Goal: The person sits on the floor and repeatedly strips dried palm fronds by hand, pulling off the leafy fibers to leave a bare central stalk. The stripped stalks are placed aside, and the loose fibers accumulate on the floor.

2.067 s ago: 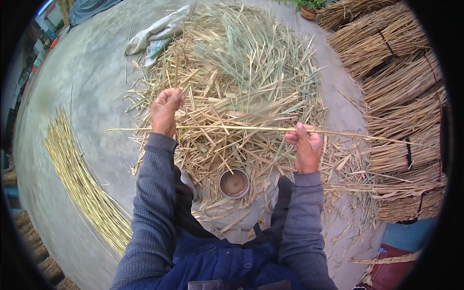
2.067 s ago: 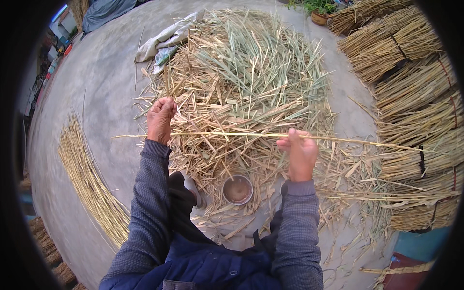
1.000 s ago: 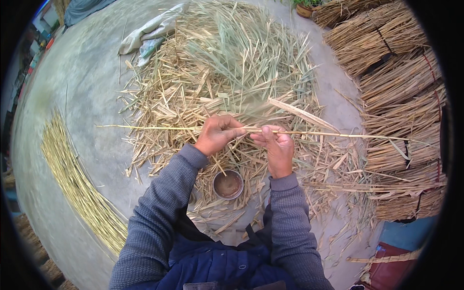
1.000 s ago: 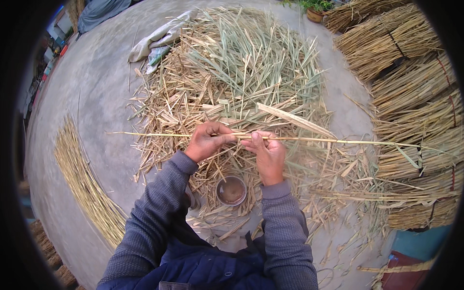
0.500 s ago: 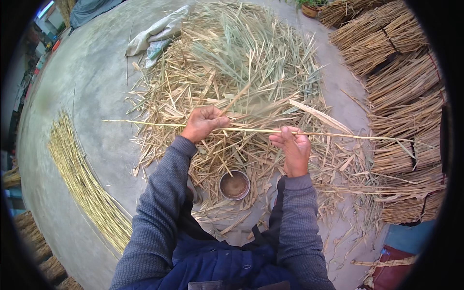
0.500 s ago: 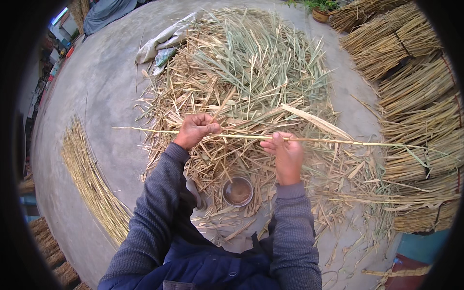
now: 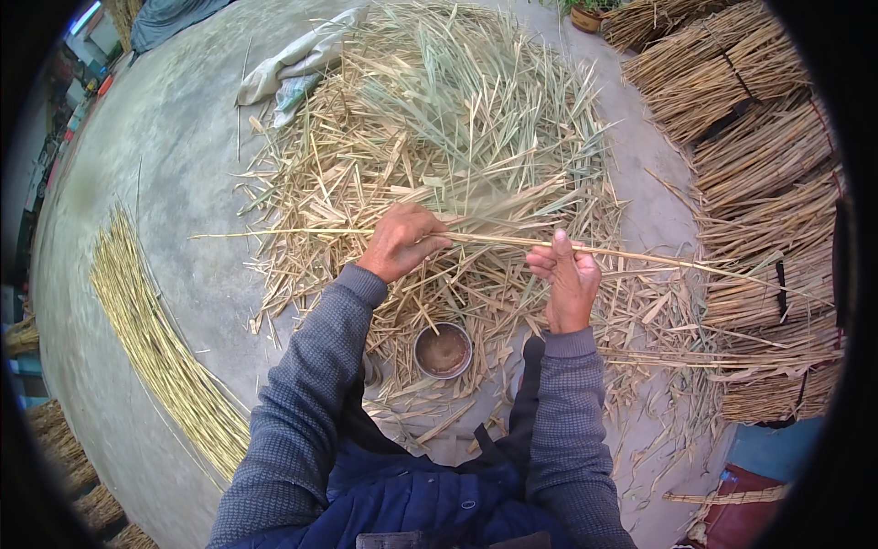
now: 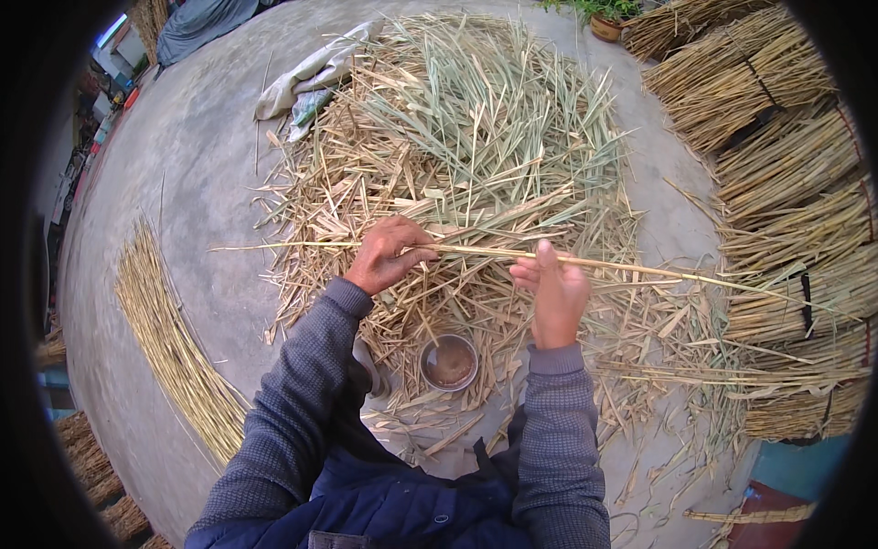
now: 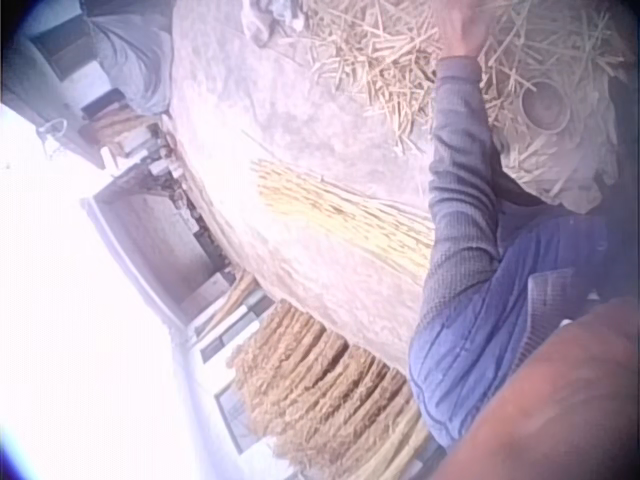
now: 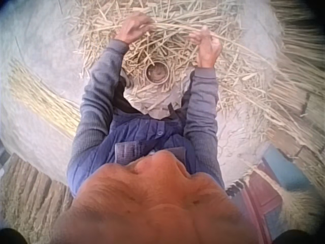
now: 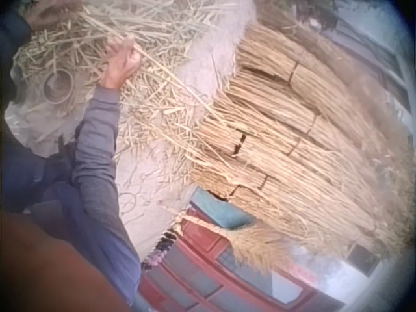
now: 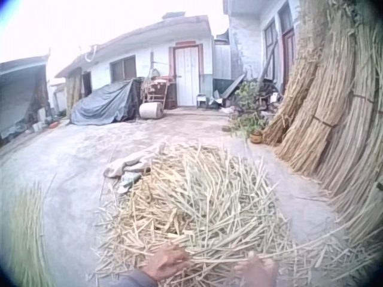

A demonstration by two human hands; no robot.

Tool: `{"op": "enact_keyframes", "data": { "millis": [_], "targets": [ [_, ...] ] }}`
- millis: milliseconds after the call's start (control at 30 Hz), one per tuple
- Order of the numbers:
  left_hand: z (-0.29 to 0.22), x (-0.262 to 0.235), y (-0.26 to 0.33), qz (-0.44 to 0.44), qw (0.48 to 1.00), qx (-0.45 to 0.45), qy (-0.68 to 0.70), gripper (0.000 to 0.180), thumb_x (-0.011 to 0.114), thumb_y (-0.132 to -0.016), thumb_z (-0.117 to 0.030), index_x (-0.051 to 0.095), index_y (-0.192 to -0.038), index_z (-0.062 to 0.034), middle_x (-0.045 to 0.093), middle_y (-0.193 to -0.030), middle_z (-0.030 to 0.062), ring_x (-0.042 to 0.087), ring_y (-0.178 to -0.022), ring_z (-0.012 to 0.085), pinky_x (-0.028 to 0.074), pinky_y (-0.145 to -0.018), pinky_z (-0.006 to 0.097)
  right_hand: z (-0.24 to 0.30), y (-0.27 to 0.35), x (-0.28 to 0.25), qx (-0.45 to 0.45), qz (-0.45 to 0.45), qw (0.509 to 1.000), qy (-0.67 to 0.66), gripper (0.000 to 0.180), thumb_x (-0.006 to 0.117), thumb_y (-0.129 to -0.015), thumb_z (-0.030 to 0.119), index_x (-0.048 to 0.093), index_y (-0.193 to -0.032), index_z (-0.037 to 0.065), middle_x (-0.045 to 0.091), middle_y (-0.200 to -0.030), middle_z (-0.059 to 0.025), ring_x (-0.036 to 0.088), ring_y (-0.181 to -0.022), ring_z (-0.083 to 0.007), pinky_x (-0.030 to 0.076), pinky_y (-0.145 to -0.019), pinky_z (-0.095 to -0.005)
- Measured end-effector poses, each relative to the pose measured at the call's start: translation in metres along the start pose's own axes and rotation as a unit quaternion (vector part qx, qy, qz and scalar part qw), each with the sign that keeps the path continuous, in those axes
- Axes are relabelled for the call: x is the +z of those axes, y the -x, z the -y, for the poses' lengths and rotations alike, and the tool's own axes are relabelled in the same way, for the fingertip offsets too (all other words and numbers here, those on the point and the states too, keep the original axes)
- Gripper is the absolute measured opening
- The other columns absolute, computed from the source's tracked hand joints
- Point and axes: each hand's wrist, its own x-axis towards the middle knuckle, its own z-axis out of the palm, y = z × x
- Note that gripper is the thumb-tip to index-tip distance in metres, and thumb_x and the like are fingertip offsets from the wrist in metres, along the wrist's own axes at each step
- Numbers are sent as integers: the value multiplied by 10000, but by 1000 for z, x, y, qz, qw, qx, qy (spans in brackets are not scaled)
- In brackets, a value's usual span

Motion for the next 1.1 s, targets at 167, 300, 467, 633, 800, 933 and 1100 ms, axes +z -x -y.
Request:
{"op": "enact_keyframes", "data": {
  "millis": [167,300,467,633,800,933,1100],
  "targets": [
    [6,-9,-3,-73,889,-223,394,88,740,-923,-96,704,-921,-16,750,-884,72,693,-787,113,558,-745,258,1,1,-3,1,-7,1000,13,411,689,-977,333,629,-1017,-71,723,-873,-198,729,-702,-216,595,-615,-278],
    [14,-29,-8,-151,934,-237,221,154,726,-933,-139,687,-990,-2,743,-909,79,693,-846,150,551,-798,308,2,0,-3,2,-12,1000,0,414,685,-980,340,624,-1034,-66,725,-897,-200,734,-732,-212,601,-647,-274],
    [-20,-5,-16,-120,980,71,-139,473,798,-795,-366,637,-1138,-82,687,-1111,74,602,-1089,271,431,-901,405,-10,5,12,4,51,998,-42,356,705,-969,341,587,-1028,9,725,-912,-168,732,-755,-196,597,-666,-271],
    [-22,10,-14,-37,975,114,-186,218,796,-759,-199,664,-916,-125,706,-870,8,628,-887,199,427,-778,358,-18,6,15,3,96,994,-61,343,692,-979,327,578,-1042,9,722,-922,-157,734,-792,-196,605,-708,-283],
    [26,-39,8,25,956,-40,-289,187,805,-732,-197,640,-789,-129,697,-776,18,615,-844,219,398,-799,400,4,-13,-22,-2,7,999,-52,299,686,-985,293,582,-1045,20,713,-895,-111,724,-790,-166,605,-696,-259],
    [16,-50,10,79,934,-149,-315,321,815,-744,-278,685,-976,-98,718,-953,65,613,-998,261,386,-875,425,2,-13,-20,30,28,998,-40,291,684,-987,260,589,-1076,-1,718,-962,-130,731,-828,-177,608,-715,-259],
    [-21,-3,-8,71,997,-16,23,323,811,-811,-303,738,-1013,-62,728,-907,69,654,-911,257,455,-831,399,-13,2,11,19,117,992,-34,264,656,-1003,208,591,-1115,-21,720,-1037,-160,733,-898,-199,600,-761,-263]
  ]
}}
